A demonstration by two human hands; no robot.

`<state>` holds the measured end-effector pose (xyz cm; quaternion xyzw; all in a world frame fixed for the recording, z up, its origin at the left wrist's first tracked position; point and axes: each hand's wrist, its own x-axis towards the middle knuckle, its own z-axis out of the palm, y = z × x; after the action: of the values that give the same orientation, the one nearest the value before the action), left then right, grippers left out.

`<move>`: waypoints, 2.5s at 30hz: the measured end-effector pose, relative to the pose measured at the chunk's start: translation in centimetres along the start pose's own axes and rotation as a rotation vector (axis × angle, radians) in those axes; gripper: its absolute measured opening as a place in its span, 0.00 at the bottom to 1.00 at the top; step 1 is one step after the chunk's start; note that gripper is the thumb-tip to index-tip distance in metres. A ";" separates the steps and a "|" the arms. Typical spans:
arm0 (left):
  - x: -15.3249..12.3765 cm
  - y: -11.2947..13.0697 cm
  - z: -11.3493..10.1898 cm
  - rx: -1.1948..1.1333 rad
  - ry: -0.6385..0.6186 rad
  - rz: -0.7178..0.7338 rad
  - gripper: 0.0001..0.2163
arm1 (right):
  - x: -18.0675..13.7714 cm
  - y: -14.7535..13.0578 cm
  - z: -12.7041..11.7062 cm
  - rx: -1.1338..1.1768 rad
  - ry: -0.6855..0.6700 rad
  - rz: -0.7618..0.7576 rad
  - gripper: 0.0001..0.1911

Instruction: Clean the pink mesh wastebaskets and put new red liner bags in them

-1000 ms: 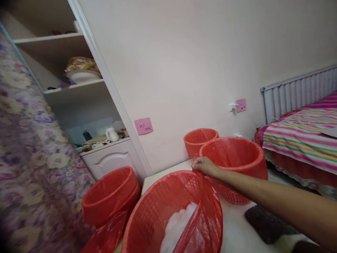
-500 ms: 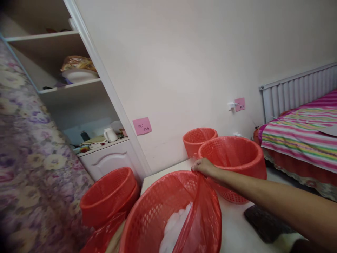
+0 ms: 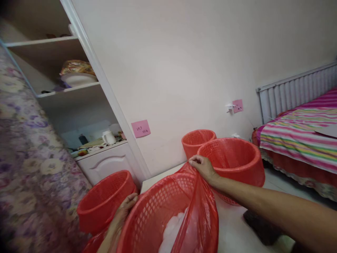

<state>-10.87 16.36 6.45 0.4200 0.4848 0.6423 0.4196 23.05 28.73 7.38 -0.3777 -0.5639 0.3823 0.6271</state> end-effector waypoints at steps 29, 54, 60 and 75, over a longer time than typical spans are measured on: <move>15.0 -1.8 4.1 0.954 -0.134 0.011 0.10 | 2.1 1.0 2.4 -0.142 0.065 0.039 0.05; 0.8 2.6 -1.1 0.487 -0.134 0.034 0.19 | -0.6 -6.4 -5.4 0.152 0.052 -0.061 0.17; -2.8 1.5 -0.7 0.200 -0.114 -0.089 0.25 | -1.9 -7.5 -7.2 -0.004 -0.027 0.009 0.16; -2.9 4.8 -2.1 0.110 0.030 -0.029 0.07 | -2.9 -9.0 -7.0 -0.050 -0.087 -0.040 0.18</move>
<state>-12.65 12.16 10.40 0.4256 0.5316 0.6148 0.3978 30.35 22.05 13.77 -0.3651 -0.6073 0.3715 0.5999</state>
